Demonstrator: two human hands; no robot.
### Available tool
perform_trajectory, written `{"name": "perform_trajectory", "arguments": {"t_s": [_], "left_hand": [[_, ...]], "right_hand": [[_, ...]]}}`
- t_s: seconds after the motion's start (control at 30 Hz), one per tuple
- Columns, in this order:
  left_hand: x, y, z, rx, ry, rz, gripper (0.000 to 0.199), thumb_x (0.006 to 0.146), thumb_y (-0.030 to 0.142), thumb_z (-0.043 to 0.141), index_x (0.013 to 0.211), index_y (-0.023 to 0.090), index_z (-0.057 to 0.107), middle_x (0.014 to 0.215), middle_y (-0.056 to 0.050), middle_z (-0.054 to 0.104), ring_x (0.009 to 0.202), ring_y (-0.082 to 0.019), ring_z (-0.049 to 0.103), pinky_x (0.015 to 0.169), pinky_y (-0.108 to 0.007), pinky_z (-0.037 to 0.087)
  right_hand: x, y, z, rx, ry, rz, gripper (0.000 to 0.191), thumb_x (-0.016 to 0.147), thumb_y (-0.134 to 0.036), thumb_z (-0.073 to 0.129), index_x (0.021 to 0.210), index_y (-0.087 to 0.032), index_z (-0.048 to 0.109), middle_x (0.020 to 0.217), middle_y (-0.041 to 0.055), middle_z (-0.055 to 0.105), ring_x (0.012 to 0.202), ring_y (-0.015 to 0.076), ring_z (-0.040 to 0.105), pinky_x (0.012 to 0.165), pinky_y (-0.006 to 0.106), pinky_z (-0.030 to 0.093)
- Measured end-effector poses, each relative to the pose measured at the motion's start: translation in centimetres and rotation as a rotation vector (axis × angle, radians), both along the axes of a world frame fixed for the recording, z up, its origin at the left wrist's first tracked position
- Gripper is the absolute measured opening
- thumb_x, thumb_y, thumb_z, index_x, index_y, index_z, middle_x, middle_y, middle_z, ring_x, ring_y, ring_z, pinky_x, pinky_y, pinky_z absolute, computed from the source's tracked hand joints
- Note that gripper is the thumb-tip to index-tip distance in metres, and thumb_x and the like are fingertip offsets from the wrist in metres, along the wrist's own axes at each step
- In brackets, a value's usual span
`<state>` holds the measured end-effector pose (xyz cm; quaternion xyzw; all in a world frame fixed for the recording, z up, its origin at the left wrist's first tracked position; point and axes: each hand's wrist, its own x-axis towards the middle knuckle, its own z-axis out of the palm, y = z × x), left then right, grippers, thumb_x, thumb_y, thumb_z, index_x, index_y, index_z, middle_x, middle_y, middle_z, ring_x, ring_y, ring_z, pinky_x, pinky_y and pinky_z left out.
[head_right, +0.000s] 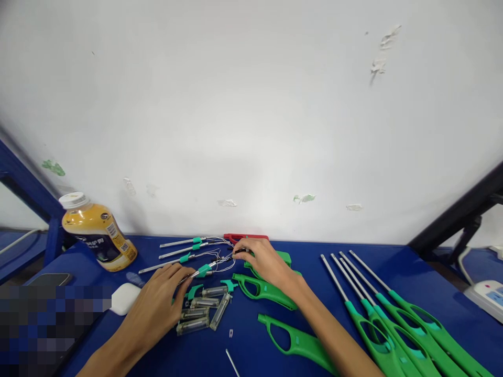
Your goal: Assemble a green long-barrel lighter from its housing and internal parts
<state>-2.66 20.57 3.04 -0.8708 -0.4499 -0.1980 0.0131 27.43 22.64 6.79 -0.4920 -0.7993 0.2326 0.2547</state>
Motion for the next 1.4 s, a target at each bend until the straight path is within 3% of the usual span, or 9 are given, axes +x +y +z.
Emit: {"name": "perform_trajectory", "arguments": {"t_s": [0.43, 1.0, 1.4], "left_hand": [[0.6, -0.5, 0.8, -0.070, -0.033, 0.053, 0.026, 0.107, 0.036, 0.071, 0.125, 0.018, 0.070, 0.124, -0.008, 0.073, 0.107, -0.023, 0.074, 0.094, -0.045, 0.064], [0.5, -0.4, 0.4, -0.042, -0.183, 0.054, 0.029, 0.107, 0.037, 0.070, 0.129, 0.018, 0.069, 0.126, -0.008, 0.073, 0.108, -0.024, 0.074, 0.095, -0.046, 0.064], [0.7, -0.5, 0.4, -0.024, -0.172, 0.054, 0.027, 0.107, 0.037, 0.070, 0.127, 0.018, 0.070, 0.124, -0.008, 0.073, 0.107, -0.023, 0.074, 0.094, -0.045, 0.064]], "right_hand": [[0.3, 0.2, -0.7, -0.054, 0.088, -0.017, 0.037, 0.105, -0.042, 0.070, 0.135, -0.020, 0.067, 0.136, 0.0099, 0.070, 0.113, 0.0244, 0.072, 0.095, 0.047, 0.063], [0.9, 0.4, -1.2, -0.189, 0.298, -0.022, 0.034, 0.106, -0.042, 0.070, 0.134, -0.022, 0.068, 0.137, 0.0099, 0.069, 0.113, 0.0237, 0.072, 0.096, 0.046, 0.063], [0.2, 0.1, -0.4, -0.143, 0.297, -0.114, 0.032, 0.107, -0.043, 0.068, 0.132, -0.023, 0.069, 0.137, 0.0099, 0.069, 0.113, 0.0235, 0.071, 0.097, 0.046, 0.062]]}}
